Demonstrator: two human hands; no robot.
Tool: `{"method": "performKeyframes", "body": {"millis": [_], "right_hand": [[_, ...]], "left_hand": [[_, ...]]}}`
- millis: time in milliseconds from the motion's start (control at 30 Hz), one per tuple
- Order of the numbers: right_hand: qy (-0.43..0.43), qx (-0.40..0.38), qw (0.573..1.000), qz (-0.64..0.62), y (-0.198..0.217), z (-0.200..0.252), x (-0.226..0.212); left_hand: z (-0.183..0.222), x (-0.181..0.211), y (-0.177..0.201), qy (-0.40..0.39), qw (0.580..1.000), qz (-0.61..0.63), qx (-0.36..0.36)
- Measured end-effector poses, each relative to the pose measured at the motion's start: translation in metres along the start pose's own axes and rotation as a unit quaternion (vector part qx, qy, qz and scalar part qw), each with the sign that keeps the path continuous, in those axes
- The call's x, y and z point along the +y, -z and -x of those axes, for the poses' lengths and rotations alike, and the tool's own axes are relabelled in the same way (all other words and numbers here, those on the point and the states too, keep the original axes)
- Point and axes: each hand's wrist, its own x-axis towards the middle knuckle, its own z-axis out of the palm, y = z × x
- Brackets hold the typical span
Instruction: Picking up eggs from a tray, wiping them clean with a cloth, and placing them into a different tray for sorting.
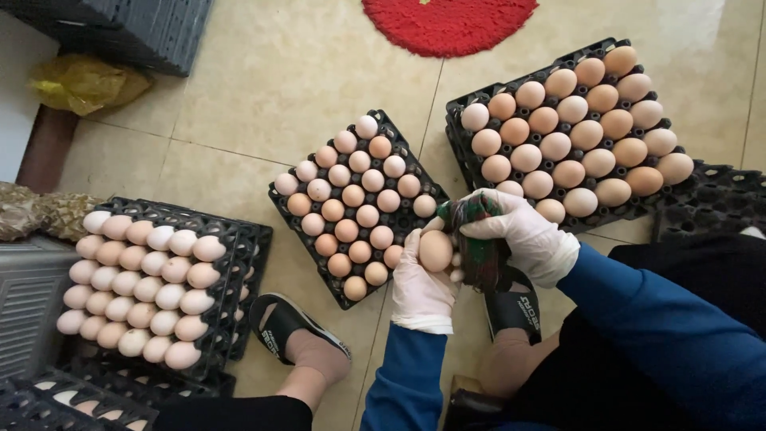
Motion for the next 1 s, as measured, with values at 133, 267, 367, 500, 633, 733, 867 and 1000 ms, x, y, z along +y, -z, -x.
{"method": "performKeyframes", "body": {"millis": [133, 267, 367, 500, 633, 733, 867, 1000], "right_hand": [[0.009, 0.002, 1.0, -0.03, 0.007, -0.005, 0.008], [0.026, 0.001, 0.999, -0.045, 0.008, -0.004, 0.005], [0.027, 0.008, 0.997, -0.075, 0.005, -0.003, -0.001], [0.029, 0.025, 0.995, -0.089, 0.003, -0.002, -0.01], [0.039, 0.026, 0.996, -0.081, 0.015, -0.017, -0.004], [0.028, 0.039, 0.994, -0.101, 0.02, -0.022, -0.001], [0.05, 0.031, 0.994, -0.094, 0.032, -0.032, 0.011], [0.072, 0.022, 0.993, -0.086, 0.038, -0.035, 0.017]], "left_hand": [[-0.004, 0.002, 0.006, 0.01, 0.999, 0.013, -0.037], [0.008, 0.006, -0.003, 0.017, 0.997, 0.025, -0.076], [-0.001, 0.002, 0.008, -0.007, 0.997, 0.022, -0.078], [-0.004, 0.0, 0.014, -0.022, 0.997, 0.02, -0.07], [0.012, 0.006, 0.003, -0.058, 0.994, -0.005, -0.093], [0.013, 0.008, 0.005, -0.071, 0.992, -0.06, -0.091], [0.011, 0.014, 0.005, -0.03, 0.995, -0.033, -0.093], [0.004, 0.012, 0.008, -0.036, 0.997, -0.013, -0.062]]}}
